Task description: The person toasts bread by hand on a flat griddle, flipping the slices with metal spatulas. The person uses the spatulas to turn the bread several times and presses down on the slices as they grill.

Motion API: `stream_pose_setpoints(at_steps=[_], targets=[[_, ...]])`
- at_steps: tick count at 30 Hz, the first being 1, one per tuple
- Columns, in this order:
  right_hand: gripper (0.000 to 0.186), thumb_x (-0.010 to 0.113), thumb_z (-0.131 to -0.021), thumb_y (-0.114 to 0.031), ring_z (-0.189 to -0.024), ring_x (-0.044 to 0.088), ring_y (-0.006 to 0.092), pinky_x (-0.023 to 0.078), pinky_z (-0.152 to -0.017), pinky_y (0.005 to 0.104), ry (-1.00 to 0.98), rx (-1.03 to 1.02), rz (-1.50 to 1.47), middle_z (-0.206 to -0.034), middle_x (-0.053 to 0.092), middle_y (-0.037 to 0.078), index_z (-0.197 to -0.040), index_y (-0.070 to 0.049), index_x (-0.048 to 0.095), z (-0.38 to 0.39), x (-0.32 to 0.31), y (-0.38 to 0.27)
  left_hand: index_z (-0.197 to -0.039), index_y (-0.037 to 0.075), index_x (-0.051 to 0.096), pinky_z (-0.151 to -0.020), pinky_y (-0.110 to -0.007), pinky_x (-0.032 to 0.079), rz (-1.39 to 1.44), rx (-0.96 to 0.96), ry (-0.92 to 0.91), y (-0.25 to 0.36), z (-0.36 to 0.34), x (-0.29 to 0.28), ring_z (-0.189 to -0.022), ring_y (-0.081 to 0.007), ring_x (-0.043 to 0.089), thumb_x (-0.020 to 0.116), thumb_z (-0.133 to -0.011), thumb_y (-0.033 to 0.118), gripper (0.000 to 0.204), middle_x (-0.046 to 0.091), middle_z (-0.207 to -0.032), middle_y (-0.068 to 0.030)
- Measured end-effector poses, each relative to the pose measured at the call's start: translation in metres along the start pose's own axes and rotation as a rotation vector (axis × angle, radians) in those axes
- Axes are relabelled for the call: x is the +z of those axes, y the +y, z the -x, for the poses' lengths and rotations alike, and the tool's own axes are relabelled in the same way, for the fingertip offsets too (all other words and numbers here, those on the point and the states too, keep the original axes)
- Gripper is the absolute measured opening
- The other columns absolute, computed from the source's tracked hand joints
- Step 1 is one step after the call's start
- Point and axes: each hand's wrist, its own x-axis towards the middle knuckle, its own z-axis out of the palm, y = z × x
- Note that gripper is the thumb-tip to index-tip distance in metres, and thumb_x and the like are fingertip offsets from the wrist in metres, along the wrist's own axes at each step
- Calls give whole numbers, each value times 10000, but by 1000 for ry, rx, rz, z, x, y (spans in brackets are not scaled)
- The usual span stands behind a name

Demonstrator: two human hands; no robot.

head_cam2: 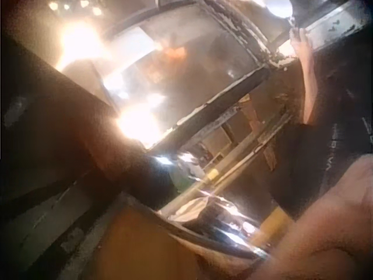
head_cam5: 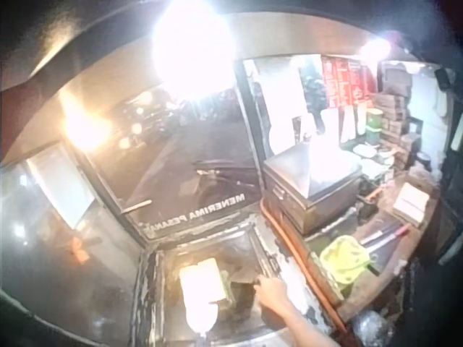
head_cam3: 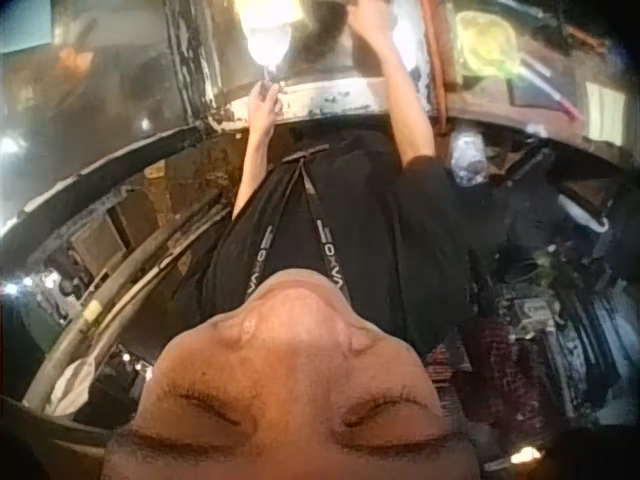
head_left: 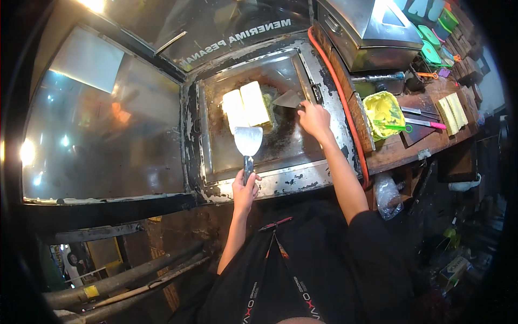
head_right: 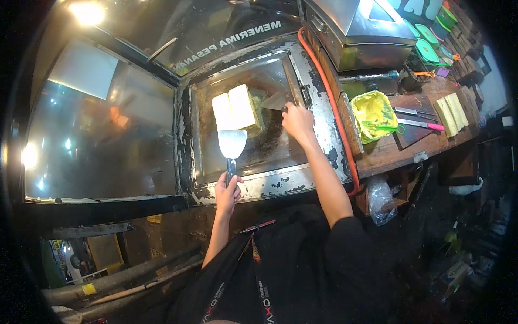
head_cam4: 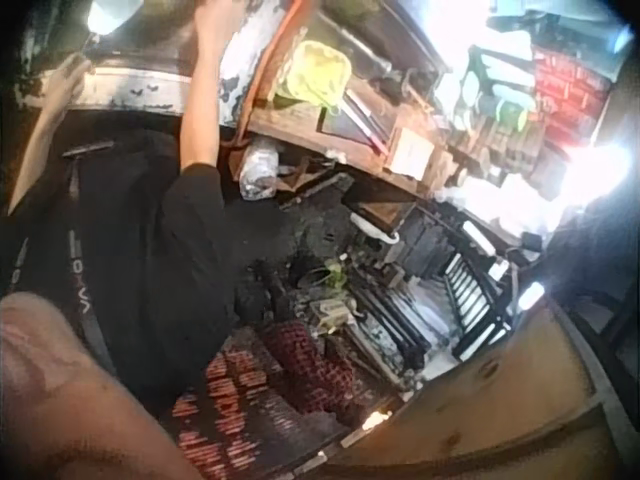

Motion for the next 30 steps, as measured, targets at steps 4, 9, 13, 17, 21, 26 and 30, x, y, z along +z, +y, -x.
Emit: stream_pose_setpoints(at_steps=[4, 9, 13, 17, 21, 26, 30], targets=[[280, 588, -827, -234, -605, 606, 238, 458, -569, 344, -130, 13, -401, -697, 623, 159, -1045, -58, 598, 78, -53, -12, -1075, -6, 453, -359, -179, 292, -115, 130, 42, -7, -18, 19, -429, -20, 373, 518, -891, 108, 226, 574, -748, -59], [264, 583, -835, -191, -511, 553, 161, 408, -492, 305, -259, 78, -631, -585, 578, 116, -1031, -13, 589, 148, -88, -40, -1081, -47, 492, -584, -275, 464, -614, 417, 222, -19, -42, 52, -625, -154, 594, 537, -867, 83, 253, 644, -840, -126], [288, 583, -820, -220, -618, 597, 357, 442, -565, 416, -203, 153, -640, -613, 580, 201, -1008, -1, 587, 140, -74, -43, -1103, -41, 505, -684, -307, 471, -670, 376, 301, -9, -53, 75, -775, -179, 628, 524, -849, 39, 267, 649, -851, -163], [295, 575, -825, -219, -651, 607, 360, 455, -592, 412, -168, 147, -731, -705, 607, 222, -1004, 15, 589, 145, -75, -32, -1085, -32, 513, -679, -311, 472, -659, 539, 254, -10, -57, 85, -774, -183, 629, 518, -859, 62, 245, 651, -851, -161], [292, 578, -825, -220, -668, 612, 358, 463, -608, 407, -31, 120, -773, -753, 619, 224, -1004, 11, 592, 131, -57, -21, -1082, -21, 516, -629, -281, 462, -566, 414, 189, -22, -57, 94, -692, -123, 591, 521, -866, 75, 237, 646, -779, -97], [284, 577, -822, -218, -698, 616, 351, 473, -633, 409, -160, 182, -690, -744, 623, 213, -999, 4, 589, 127, -84, -10, -1070, -8, 524, -550, -243, 427, -497, 363, 240, -18, -56, 83, -607, -74, 528, 524, -872, 90, 221, 629, -740, -48], [238, 587, -803, -197, -651, 623, 329, 483, -581, 411, -131, 20, -323, -719, 616, 198, -957, -17, 595, 134, -77, 0, -1040, -3, 518, -457, -209, 368, -451, 377, 282, -10, -44, 73, -521, -41, 456, 512, -881, 84, 181, 610, -722, -29]])
